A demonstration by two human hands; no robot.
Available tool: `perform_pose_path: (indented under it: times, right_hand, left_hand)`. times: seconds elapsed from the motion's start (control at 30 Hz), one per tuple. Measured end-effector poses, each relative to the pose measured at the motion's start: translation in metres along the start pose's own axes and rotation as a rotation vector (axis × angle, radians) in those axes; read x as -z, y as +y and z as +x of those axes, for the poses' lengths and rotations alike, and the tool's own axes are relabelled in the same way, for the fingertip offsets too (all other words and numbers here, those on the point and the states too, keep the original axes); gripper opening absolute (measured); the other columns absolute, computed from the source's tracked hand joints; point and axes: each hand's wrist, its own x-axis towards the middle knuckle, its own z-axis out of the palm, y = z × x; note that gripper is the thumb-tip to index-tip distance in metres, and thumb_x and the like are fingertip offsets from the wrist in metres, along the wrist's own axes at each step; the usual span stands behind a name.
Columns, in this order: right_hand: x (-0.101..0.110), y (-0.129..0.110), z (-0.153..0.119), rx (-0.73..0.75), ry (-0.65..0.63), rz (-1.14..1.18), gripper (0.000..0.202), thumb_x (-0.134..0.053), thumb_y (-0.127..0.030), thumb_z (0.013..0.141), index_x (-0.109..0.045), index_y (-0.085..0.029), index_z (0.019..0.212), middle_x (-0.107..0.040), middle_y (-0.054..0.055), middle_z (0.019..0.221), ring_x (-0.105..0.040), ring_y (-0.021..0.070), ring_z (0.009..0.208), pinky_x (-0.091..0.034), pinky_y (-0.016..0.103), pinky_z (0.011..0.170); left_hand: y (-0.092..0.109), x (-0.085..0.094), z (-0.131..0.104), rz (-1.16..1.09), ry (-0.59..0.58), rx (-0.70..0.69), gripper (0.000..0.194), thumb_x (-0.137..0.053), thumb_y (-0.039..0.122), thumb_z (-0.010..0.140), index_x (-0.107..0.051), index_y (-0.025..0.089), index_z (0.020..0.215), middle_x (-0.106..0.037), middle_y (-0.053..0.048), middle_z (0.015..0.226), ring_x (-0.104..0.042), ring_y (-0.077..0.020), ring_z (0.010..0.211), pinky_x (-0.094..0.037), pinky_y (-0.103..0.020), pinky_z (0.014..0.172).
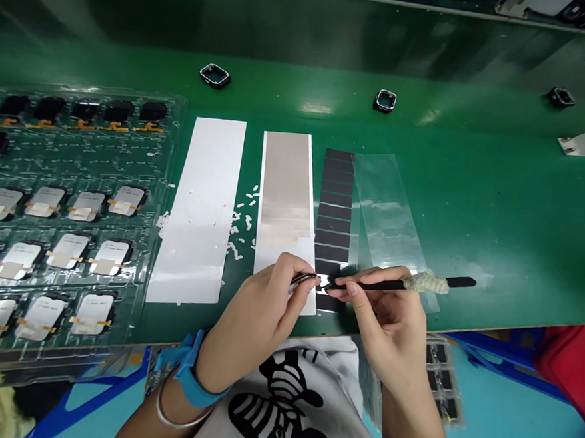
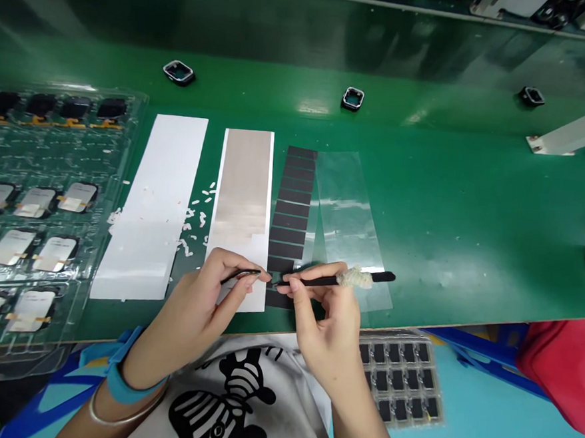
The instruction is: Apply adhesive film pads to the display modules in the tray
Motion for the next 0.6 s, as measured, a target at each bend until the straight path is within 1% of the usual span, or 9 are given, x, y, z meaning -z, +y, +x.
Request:
perform_pose_path:
  times: [0.07,0.13,0.2,0.23,0.33,0.43,0.5,0.6]
  right_hand:
    - [0.000,-0.001,0.000,-0.020,0.016,0.022,0.011,-0.063,-0.015,0.089,-0.056,-0.020,0.096,-0.062,0.000,0.094,-0.074,0.0126,0.075,-0.066,0.026,0.070]
    - [0.000,-0.001,0.001,-0.034,0.047,0.058,0.012,-0.063,-0.016,0.089,-0.055,-0.021,0.096,-0.063,-0.001,0.093,-0.074,0.0126,0.071,-0.065,0.025,0.067]
    - [0.002,-0.001,0.002,-0.042,0.086,0.090,0.014,-0.064,-0.015,0.089,-0.053,-0.022,0.096,-0.065,-0.001,0.090,-0.074,0.0130,0.067,-0.065,0.025,0.064]
    - [0.003,-0.002,0.002,-0.040,0.107,0.099,0.015,-0.064,-0.015,0.089,-0.053,-0.022,0.096,-0.066,-0.001,0.088,-0.073,0.0132,0.066,-0.064,0.025,0.063]
    - [0.002,-0.009,0.004,0.033,0.190,0.125,0.016,-0.064,-0.012,0.088,-0.054,-0.022,0.095,-0.068,0.000,0.085,-0.073,0.0143,0.072,-0.064,0.026,0.067]
    - [-0.008,-0.025,0.006,0.172,0.241,0.212,0.018,-0.061,-0.007,0.088,-0.054,-0.022,0.094,-0.068,0.000,0.082,-0.072,0.0161,0.078,-0.066,0.035,0.076]
    - [-0.019,-0.038,0.005,0.249,0.210,0.254,0.021,-0.058,-0.004,0.089,-0.053,-0.023,0.097,-0.067,0.000,0.082,-0.072,0.0167,0.079,-0.066,0.042,0.081]
    - [-0.036,-0.050,0.003,0.315,0.095,0.246,0.029,-0.054,0.000,0.089,-0.049,-0.025,0.102,-0.069,0.001,0.091,-0.073,0.0178,0.084,-0.067,0.043,0.079]
  left_hand:
    - [0.000,0.000,0.000,-0.042,0.000,0.017,0.009,-0.041,0.029,0.103,-0.045,0.021,0.107,-0.068,-0.006,0.095,-0.062,-0.0147,0.067,-0.047,-0.026,0.054]
    - [-0.001,0.000,-0.001,-0.118,0.008,0.065,0.009,-0.044,0.029,0.102,-0.049,0.022,0.106,-0.068,-0.007,0.099,-0.066,-0.0163,0.076,-0.050,-0.026,0.056]
    - [-0.001,0.001,-0.003,-0.187,0.047,0.116,0.010,-0.049,0.029,0.100,-0.056,0.023,0.104,-0.070,-0.006,0.099,-0.067,-0.0171,0.080,-0.051,-0.026,0.057]
    - [-0.001,0.002,-0.003,-0.210,0.077,0.135,0.010,-0.053,0.029,0.099,-0.060,0.024,0.102,-0.071,-0.005,0.097,-0.067,-0.0171,0.079,-0.051,-0.025,0.056]
    - [0.000,0.005,-0.004,-0.286,0.169,0.159,0.010,-0.064,0.028,0.092,-0.070,0.025,0.099,-0.074,-0.003,0.089,-0.066,-0.0164,0.072,-0.050,-0.025,0.053]
    - [0.001,0.007,-0.004,-0.380,0.208,0.161,0.013,-0.066,0.027,0.091,-0.074,0.024,0.100,-0.075,-0.003,0.084,-0.066,-0.0168,0.070,-0.052,-0.025,0.054]
    - [0.002,0.008,-0.004,-0.396,0.226,0.145,0.016,-0.063,0.027,0.093,-0.074,0.025,0.105,-0.074,-0.002,0.082,-0.065,-0.0157,0.070,-0.052,-0.025,0.057]
    - [0.003,0.010,-0.006,-0.348,0.267,0.069,0.027,-0.057,0.022,0.096,-0.068,0.028,0.121,-0.073,-0.002,0.088,-0.064,-0.0139,0.073,-0.052,-0.024,0.063]
